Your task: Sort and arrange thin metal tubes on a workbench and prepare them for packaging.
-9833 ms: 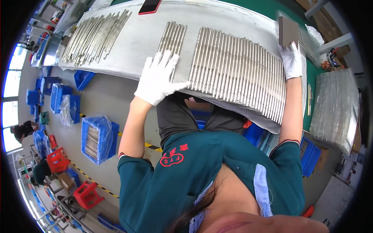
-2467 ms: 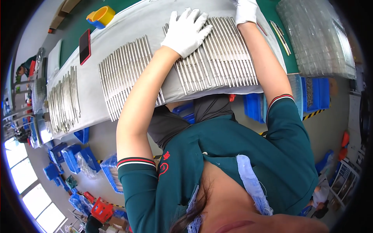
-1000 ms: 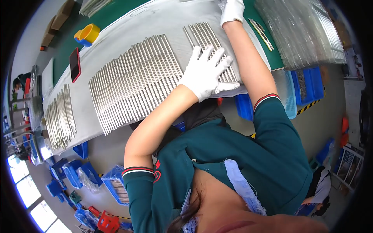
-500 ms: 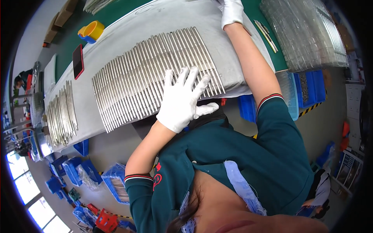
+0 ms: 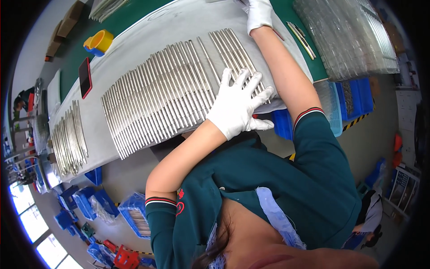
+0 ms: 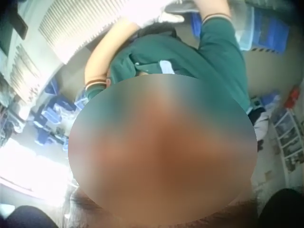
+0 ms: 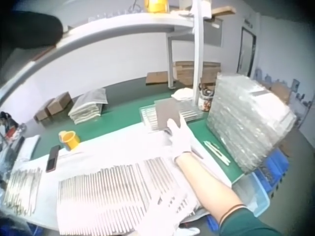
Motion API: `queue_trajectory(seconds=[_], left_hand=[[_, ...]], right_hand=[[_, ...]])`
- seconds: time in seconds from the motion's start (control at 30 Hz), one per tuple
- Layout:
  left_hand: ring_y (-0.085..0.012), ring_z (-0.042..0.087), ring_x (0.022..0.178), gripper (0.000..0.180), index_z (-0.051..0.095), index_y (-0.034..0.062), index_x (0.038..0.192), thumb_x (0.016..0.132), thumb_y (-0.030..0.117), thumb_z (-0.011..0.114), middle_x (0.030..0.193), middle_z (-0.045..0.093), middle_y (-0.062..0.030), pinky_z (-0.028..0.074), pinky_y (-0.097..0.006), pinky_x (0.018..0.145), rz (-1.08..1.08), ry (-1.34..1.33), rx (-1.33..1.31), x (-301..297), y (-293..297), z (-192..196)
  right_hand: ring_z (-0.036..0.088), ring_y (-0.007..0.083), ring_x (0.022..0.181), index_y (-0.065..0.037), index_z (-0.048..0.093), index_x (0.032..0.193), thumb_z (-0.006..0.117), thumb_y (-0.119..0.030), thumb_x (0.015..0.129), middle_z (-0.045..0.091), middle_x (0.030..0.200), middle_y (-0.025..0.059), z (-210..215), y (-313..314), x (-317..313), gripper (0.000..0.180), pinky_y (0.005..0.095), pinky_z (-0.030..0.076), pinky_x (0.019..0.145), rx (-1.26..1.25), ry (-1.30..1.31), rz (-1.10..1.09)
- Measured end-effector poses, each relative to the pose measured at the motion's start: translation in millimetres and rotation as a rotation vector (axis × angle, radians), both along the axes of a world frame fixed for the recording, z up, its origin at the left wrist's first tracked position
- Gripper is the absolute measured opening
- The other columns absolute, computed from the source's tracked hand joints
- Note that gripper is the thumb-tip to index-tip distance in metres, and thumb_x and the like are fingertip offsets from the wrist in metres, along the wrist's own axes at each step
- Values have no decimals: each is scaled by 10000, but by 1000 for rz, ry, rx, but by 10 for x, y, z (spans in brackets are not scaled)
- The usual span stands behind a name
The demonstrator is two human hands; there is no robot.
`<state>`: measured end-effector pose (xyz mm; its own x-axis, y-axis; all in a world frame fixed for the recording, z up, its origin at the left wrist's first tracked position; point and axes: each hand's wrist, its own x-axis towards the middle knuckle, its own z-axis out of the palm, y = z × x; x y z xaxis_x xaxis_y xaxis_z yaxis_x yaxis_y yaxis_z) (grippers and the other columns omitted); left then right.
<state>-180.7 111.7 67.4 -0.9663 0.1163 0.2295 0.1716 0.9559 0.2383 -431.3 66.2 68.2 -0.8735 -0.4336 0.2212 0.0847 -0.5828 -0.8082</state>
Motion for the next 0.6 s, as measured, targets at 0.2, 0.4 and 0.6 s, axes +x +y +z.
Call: queue_trajectory(seconds=[0.2,0.4,0.6], left_hand=[[-459,432,1350,871,538,191,1424,770,765,588,1468,465,-218,242,-677,1112,48,-48,-1,158,-31,60],[-471,430,1348,892,530,193,1436,753,761,606,1468,462,-237,229,-671,1119,112,-135,-44,503,-184,160],[-473,432,1341,884,530,190,1435,757,751,609,1463,470,-228,231,-653,1127,111,-114,-25,529,-191,148]], right_hand=[[575,223,1184,-24,374,1515,599,-74,963,564,1377,116,44,-1,58,598,318,475,1003,1,-24,-14],[595,215,1146,-16,409,1495,600,-72,965,597,1334,114,33,10,39,566,312,488,978,48,7,-44],[608,210,1112,-16,418,1490,595,-62,966,601,1322,112,97,5,132,555,313,505,944,102,-3,-44]])
